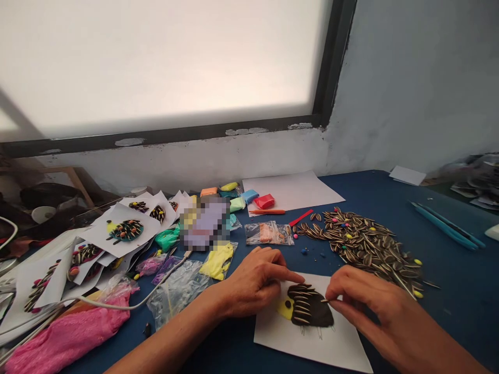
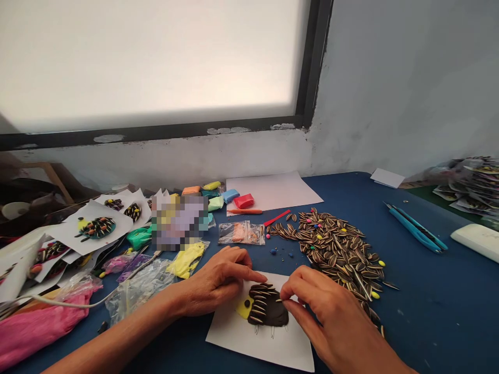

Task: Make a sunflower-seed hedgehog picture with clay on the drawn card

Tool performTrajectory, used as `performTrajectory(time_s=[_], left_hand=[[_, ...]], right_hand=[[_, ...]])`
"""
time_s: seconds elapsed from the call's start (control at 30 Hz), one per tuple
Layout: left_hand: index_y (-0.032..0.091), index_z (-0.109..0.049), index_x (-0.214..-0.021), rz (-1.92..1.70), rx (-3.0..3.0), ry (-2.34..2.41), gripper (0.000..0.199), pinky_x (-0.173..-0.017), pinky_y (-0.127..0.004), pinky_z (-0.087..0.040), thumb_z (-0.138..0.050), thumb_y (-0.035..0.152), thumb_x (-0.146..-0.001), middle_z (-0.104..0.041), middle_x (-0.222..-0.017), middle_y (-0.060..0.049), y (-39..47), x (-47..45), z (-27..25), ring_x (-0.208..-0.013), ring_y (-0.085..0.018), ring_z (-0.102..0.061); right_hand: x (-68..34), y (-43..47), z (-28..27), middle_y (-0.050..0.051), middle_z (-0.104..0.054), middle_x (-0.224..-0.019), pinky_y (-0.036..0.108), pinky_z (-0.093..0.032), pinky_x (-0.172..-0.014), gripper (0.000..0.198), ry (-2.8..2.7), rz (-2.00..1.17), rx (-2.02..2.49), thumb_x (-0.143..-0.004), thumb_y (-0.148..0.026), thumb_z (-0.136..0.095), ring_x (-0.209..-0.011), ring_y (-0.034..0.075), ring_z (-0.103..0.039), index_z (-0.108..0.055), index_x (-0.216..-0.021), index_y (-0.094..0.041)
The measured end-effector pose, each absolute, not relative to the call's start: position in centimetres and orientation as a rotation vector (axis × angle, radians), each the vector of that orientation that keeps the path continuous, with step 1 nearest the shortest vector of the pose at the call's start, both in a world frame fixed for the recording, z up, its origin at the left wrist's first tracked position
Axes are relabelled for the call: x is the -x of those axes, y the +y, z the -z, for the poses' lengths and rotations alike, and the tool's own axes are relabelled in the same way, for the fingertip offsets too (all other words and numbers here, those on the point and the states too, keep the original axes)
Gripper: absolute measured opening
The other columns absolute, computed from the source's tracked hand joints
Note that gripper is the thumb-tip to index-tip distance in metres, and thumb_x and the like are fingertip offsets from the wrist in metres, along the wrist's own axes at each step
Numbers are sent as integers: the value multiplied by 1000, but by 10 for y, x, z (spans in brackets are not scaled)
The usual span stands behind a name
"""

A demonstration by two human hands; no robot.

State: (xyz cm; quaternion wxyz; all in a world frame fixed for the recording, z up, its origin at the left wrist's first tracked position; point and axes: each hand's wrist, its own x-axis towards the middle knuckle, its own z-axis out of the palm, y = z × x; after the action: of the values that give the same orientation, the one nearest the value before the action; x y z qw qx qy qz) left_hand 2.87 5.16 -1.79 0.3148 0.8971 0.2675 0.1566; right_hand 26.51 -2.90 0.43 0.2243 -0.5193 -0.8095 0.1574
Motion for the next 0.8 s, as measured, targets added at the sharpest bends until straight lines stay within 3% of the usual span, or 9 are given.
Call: performTrajectory(time_s=[0.3,0.8], left_hand=[[28,-70,-119,-415,-2373,705,61,-91,-34,-37,-43,-2,-73,-57,-97,-3,52,-29,18,-95,-18,-52],[30,-71,-117,-439,-2376,693,61,-90,-33,-37,-43,-1,-73,-57,-97,-3,52,-28,21,-94,-17,-52]], right_hand=[[-260,-34,7,1,-65,-85,27,-51,-64,25,-2272,-466,1461,-97,-23,-41,-75,15,-64,-64,-89,-27],[-259,-30,21,0,-62,-83,26,-49,-60,21,-2373,-177,1323,-97,-15,-42,-71,14,-63,-60,-92,-26]])
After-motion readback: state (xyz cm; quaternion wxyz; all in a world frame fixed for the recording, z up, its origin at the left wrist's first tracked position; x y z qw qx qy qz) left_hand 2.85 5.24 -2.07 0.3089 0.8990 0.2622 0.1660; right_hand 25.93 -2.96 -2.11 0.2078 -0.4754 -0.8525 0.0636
